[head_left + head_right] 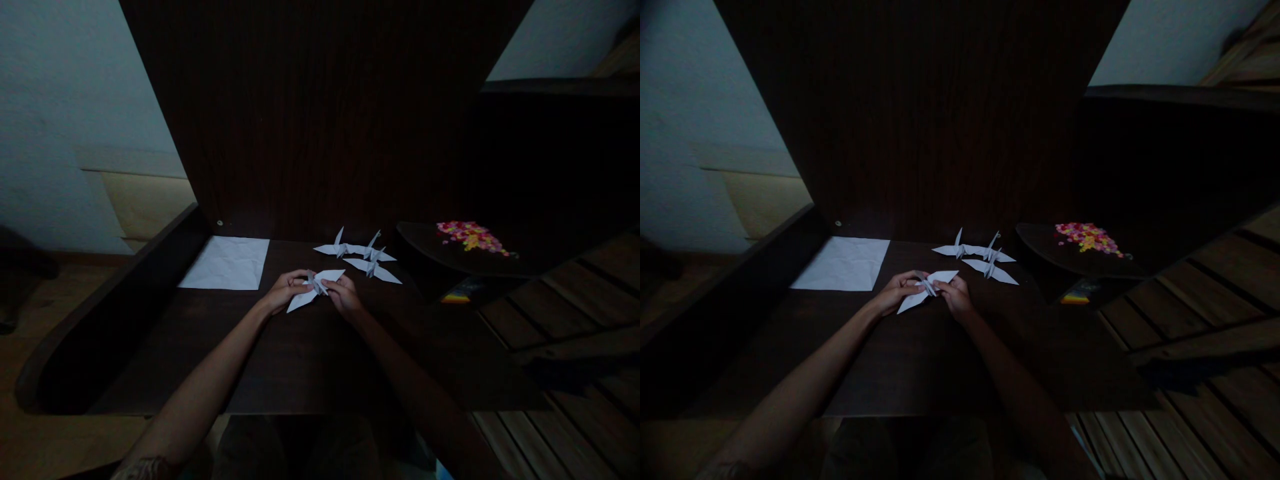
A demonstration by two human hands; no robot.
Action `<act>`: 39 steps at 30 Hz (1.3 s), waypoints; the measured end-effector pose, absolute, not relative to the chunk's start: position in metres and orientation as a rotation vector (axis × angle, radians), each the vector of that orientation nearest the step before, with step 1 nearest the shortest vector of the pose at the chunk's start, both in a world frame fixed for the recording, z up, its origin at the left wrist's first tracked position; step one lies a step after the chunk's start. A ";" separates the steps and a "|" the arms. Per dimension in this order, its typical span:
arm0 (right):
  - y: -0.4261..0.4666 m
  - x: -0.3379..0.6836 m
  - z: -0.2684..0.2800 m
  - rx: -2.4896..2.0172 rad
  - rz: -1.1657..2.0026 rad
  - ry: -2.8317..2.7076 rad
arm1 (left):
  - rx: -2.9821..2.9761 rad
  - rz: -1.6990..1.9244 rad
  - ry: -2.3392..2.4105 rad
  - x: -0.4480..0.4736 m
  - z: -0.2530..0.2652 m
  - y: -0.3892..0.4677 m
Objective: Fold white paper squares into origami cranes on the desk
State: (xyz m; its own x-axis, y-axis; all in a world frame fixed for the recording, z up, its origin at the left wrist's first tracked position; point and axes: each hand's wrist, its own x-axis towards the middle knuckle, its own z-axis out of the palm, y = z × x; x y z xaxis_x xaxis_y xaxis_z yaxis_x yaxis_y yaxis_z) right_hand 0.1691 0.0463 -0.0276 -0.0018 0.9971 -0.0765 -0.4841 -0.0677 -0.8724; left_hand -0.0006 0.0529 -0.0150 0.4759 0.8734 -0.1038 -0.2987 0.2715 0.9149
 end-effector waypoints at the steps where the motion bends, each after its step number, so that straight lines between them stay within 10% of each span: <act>1: 0.046 0.169 -0.026 -0.882 1.447 -0.771 | 0.983 0.880 0.694 -0.001 -0.016 0.054; 39: 0.037 0.172 -0.016 -0.799 1.501 -1.024 | 0.855 0.913 0.523 -0.008 -0.014 0.062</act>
State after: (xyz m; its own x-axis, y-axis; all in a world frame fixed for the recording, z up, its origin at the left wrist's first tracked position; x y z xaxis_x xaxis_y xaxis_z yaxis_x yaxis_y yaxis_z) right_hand 0.1718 0.0365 -0.0160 -0.1753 0.9835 0.0450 -0.4010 -0.0296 -0.9156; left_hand -0.0077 0.0624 -0.0144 0.5260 0.8494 -0.0429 -0.4669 0.3305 0.8202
